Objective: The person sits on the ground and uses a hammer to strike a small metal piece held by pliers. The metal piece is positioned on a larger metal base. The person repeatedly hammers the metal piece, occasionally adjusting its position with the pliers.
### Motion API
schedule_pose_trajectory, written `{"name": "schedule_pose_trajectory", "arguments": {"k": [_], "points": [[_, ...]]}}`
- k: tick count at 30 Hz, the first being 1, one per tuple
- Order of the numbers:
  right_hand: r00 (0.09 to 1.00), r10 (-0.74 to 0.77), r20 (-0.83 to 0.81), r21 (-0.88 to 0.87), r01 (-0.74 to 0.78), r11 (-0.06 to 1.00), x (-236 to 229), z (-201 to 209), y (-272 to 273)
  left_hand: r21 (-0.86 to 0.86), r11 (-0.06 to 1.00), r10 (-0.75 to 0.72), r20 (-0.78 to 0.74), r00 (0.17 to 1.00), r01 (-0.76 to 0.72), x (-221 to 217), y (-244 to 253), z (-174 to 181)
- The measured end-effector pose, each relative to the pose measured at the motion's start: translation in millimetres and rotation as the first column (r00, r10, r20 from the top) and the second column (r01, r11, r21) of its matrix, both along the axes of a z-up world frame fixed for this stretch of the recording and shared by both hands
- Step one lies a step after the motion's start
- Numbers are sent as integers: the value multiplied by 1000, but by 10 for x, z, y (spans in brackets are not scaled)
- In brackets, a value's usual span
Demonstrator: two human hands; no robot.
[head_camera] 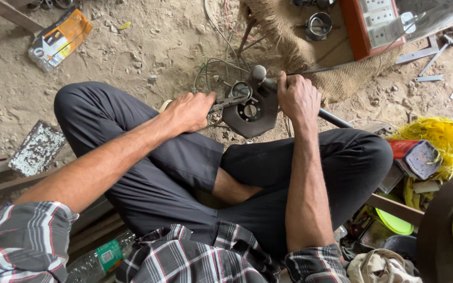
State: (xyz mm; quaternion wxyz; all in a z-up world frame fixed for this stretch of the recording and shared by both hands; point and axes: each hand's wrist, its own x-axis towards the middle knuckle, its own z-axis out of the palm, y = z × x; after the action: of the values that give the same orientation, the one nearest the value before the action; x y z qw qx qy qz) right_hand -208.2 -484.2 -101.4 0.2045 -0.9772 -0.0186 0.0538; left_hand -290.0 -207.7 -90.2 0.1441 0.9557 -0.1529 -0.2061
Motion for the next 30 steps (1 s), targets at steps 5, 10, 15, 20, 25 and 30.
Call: {"name": "schedule_pose_trajectory", "arguments": {"k": [5,10,15,20,25,30], "points": [[987,78,138,-37,-74,997,-44,-85,64,12,1000,27,-38,999,-26,12,15,-91],[996,79,45,-60,-77,995,-41,-26,144,-181,983,29,13,999,-27,105,145,-175],[998,58,0,-44,-58,997,-53,-104,91,-26,1000,-3,-128,992,-1,182,431,-310],[998,63,-6,-52,-64,997,-20,-115,93,-42,987,137,-319,938,-158,251,551,-248],[996,65,-61,-49,-68,996,-13,-94,85,-43,972,185,-470,863,-231,285,394,-181],[995,80,-62,-57,-84,995,-5,-108,73,-118,881,307,-595,743,-459,286,332,-261]]}}
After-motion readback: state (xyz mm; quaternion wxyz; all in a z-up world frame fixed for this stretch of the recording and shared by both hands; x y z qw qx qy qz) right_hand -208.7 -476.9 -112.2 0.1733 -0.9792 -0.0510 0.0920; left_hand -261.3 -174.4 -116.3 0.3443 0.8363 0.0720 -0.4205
